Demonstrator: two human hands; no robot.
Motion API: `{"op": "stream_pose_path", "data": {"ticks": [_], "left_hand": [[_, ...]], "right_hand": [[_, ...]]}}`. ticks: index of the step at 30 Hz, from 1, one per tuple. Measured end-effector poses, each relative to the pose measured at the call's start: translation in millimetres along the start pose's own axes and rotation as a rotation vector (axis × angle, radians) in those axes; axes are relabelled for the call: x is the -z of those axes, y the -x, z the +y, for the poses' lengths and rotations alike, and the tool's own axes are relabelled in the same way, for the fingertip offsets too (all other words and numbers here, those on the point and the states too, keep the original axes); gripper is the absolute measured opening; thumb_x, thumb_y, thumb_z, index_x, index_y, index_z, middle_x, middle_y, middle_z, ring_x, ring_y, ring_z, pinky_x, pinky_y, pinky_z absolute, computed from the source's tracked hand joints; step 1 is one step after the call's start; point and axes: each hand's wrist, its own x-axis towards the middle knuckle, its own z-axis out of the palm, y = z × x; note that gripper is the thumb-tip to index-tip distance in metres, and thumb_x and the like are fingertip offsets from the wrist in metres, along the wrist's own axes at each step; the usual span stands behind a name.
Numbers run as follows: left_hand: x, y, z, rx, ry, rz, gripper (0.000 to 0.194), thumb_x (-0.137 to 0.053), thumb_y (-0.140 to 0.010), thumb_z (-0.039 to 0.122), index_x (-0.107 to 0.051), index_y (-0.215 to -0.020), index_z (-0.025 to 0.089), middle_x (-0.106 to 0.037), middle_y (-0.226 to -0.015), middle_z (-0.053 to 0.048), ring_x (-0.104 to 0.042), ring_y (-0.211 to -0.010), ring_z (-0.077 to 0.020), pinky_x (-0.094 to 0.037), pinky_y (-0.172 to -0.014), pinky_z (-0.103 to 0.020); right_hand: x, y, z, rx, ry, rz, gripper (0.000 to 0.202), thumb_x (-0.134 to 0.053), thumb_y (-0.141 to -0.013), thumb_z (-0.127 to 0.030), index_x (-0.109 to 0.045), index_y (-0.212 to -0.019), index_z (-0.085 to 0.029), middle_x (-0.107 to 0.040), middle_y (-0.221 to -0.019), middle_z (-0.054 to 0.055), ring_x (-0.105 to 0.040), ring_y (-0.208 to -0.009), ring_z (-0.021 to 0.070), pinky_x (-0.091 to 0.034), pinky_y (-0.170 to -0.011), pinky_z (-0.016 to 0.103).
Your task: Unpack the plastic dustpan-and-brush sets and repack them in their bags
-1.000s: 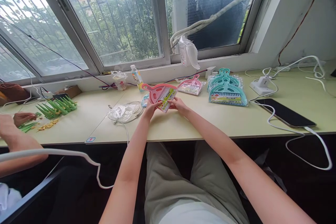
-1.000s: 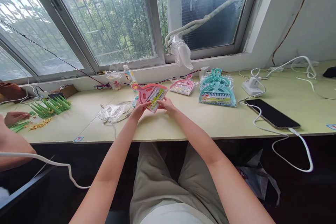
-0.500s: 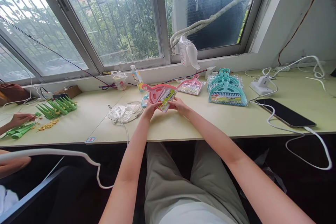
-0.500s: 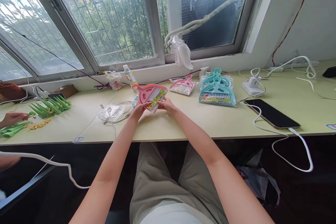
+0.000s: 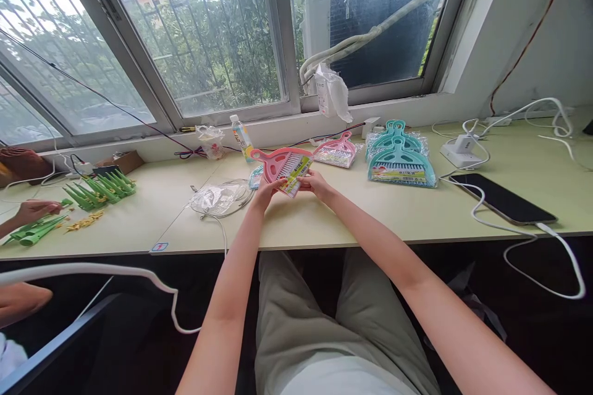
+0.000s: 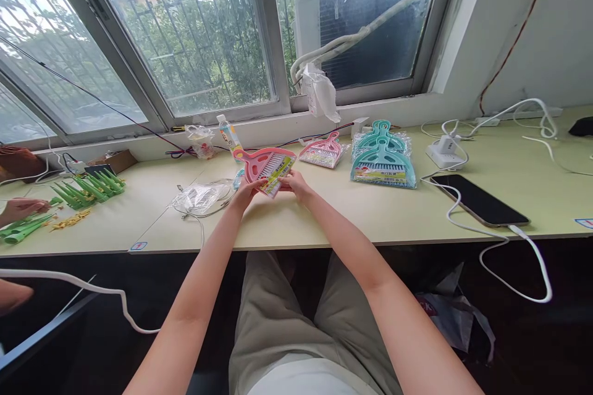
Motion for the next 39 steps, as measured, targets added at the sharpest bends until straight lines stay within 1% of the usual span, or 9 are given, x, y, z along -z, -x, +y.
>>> {"op": "stream_pose_path", "data": {"ticks": [5,10,13,17,22,25,34,37,39], "left_hand": [[1.9,-0.3,-2.2,-0.031,-0.002,-0.029,0.063,-0.085,-0.061,0.021,-0.063,-0.120,0.018,-0.068,-0.121,-0.011,-0.065,-0.108,-0.0278,-0.055,-0.089,-0.041],[2.6,-0.8,-3.0,-0.028,-0.018,-0.018,0.062,-0.085,-0.061,0.022,-0.063,-0.119,0.016,-0.069,-0.119,-0.012,-0.065,-0.107,-0.0285,-0.054,-0.090,-0.042],[2.8,-1.1,-3.5,-0.028,-0.019,-0.009,0.063,-0.085,-0.061,0.022,-0.063,-0.119,0.016,-0.068,-0.120,-0.012,-0.065,-0.109,-0.0286,-0.054,-0.091,-0.042],[4.8,-2.8,-6.5,-0.022,-0.012,-0.013,0.065,-0.086,-0.061,0.021,-0.062,-0.120,0.018,-0.068,-0.122,-0.011,-0.064,-0.111,-0.0290,-0.054,-0.091,-0.044],[6.7,-4.0,-8.4,-0.004,-0.018,-0.009,0.065,-0.086,-0.061,0.020,-0.061,-0.121,0.019,-0.067,-0.123,-0.011,-0.064,-0.110,-0.0287,-0.055,-0.090,-0.044],[5.7,-2.4,-6.1,-0.001,-0.025,-0.027,0.065,-0.086,-0.062,0.021,-0.061,-0.122,0.020,-0.067,-0.123,-0.011,-0.065,-0.110,-0.0287,-0.055,-0.089,-0.043],[2.2,2.6,0.5,0.016,-0.034,-0.043,0.065,-0.086,-0.061,0.023,-0.061,-0.121,0.020,-0.068,-0.121,-0.012,-0.064,-0.109,-0.0302,-0.054,-0.090,-0.046],[2.5,1.4,-0.3,0.024,-0.056,-0.032,0.064,-0.087,-0.062,0.028,-0.061,-0.121,0.021,-0.068,-0.121,-0.011,-0.066,-0.105,-0.0284,-0.054,-0.089,-0.045],[2.4,-0.7,-1.0,0.048,-0.063,-0.005,0.061,-0.083,-0.067,0.039,-0.060,-0.121,0.022,-0.067,-0.119,-0.011,-0.067,-0.102,-0.0272,-0.054,-0.088,-0.044]], "right_hand": [[0.4,0.6,-0.1,0.001,0.029,0.007,0.024,-0.068,-0.078,-0.006,-0.060,-0.098,-0.017,-0.075,-0.087,0.004,-0.073,-0.069,0.0175,-0.062,-0.085,0.042],[0.5,0.1,3.1,0.015,0.026,0.005,0.021,-0.070,-0.081,-0.014,-0.062,-0.100,-0.017,-0.075,-0.090,0.005,-0.074,-0.069,0.0178,-0.062,-0.084,0.041],[0.5,-0.4,4.0,0.017,0.025,0.007,0.021,-0.072,-0.082,-0.016,-0.061,-0.100,-0.017,-0.075,-0.088,0.005,-0.074,-0.069,0.0178,-0.062,-0.084,0.041],[0.1,-0.6,3.6,-0.003,0.034,0.045,0.023,-0.074,-0.080,-0.012,-0.060,-0.097,-0.017,-0.075,-0.083,0.004,-0.073,-0.066,0.0175,-0.063,-0.083,0.042],[-0.5,0.3,2.6,0.002,0.031,0.053,0.020,-0.073,-0.081,-0.010,-0.060,-0.095,-0.016,-0.075,-0.080,0.004,-0.073,-0.065,0.0172,-0.063,-0.082,0.041],[-0.5,0.6,2.6,0.010,0.033,0.051,0.020,-0.074,-0.080,-0.010,-0.060,-0.094,-0.016,-0.075,-0.081,0.005,-0.073,-0.066,0.0179,-0.063,-0.082,0.042],[-1.2,1.2,1.6,0.001,0.038,0.070,0.018,-0.071,-0.081,-0.008,-0.061,-0.093,-0.016,-0.075,-0.079,0.005,-0.073,-0.066,0.0183,-0.062,-0.085,0.044],[-0.6,1.0,1.3,0.019,0.034,0.075,0.017,-0.071,-0.081,-0.008,-0.061,-0.092,-0.016,-0.075,-0.080,0.006,-0.073,-0.067,0.0185,-0.062,-0.085,0.044],[0.0,0.4,1.3,0.039,0.035,0.079,0.017,-0.072,-0.081,-0.009,-0.062,-0.093,-0.016,-0.075,-0.082,0.006,-0.073,-0.067,0.0183,-0.062,-0.084,0.043]]}}
